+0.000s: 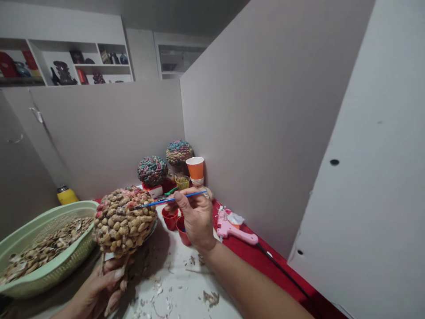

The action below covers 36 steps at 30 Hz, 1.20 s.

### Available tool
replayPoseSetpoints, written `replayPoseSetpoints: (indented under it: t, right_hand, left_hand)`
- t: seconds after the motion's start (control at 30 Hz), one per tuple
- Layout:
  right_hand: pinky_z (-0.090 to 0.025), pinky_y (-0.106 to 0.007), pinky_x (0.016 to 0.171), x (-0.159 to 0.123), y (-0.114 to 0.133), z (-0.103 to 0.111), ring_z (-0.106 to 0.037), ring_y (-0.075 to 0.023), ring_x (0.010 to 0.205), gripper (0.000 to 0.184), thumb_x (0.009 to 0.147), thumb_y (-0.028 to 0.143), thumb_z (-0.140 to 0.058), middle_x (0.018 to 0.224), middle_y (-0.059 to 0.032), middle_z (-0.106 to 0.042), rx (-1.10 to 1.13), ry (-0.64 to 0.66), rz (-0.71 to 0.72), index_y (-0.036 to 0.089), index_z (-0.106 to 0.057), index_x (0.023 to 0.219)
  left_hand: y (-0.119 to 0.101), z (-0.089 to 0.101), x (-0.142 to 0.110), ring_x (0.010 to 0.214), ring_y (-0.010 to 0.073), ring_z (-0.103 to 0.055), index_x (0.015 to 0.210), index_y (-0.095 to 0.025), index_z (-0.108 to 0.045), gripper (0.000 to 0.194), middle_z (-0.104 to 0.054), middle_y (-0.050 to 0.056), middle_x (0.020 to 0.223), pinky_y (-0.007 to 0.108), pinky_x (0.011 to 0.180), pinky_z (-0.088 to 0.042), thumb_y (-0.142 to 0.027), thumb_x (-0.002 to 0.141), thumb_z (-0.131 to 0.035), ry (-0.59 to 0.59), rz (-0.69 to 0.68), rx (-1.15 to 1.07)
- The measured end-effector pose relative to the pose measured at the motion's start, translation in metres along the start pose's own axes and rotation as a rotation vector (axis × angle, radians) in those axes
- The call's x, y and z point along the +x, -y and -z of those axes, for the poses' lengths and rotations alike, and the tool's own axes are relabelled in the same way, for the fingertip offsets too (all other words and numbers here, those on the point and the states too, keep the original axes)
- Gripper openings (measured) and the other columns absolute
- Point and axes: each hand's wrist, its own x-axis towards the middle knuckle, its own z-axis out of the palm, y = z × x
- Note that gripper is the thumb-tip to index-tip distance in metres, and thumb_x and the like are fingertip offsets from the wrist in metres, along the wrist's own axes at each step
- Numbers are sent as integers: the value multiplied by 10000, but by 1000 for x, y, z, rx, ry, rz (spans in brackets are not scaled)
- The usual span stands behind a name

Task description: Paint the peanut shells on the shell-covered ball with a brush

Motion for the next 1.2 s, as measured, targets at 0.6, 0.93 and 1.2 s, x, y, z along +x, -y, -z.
replayPoseSetpoints:
  t: [0.6, 0.93, 1.2]
  right_hand:
    - [-596, -255, 501, -20, 7, -8, -698, -141, 507, 256, 838, 425, -795, 661, 17, -756, -86, 34, 112, 227, -663, 745]
    - [-635, -283, 626, -30, 7, -13, -730, -153, 638, 134, 882, 340, -764, 733, -12, -778, -194, 119, 235, 245, -765, 788]
    - [-601, -239, 520, -25, 14, -11, -706, -126, 548, 153, 896, 329, -747, 705, 15, -753, -212, 89, 177, 242, -737, 770]
  left_hand:
    - [1, -5, 0, 302, 43, -518, 857, -100, -760, 477, -726, 21, 558, 124, 295, -370, -406, 571, -988, 18, 30, -7]
    - [3, -5, 0, 325, 49, -548, 816, -110, -733, 430, -743, 30, 605, 120, 307, -382, -420, 625, -960, 49, 8, 47]
    - [0, -5, 0, 329, 54, -534, 781, -124, -721, 406, -726, 7, 592, 141, 309, -407, -422, 632, -954, 12, -29, 34]
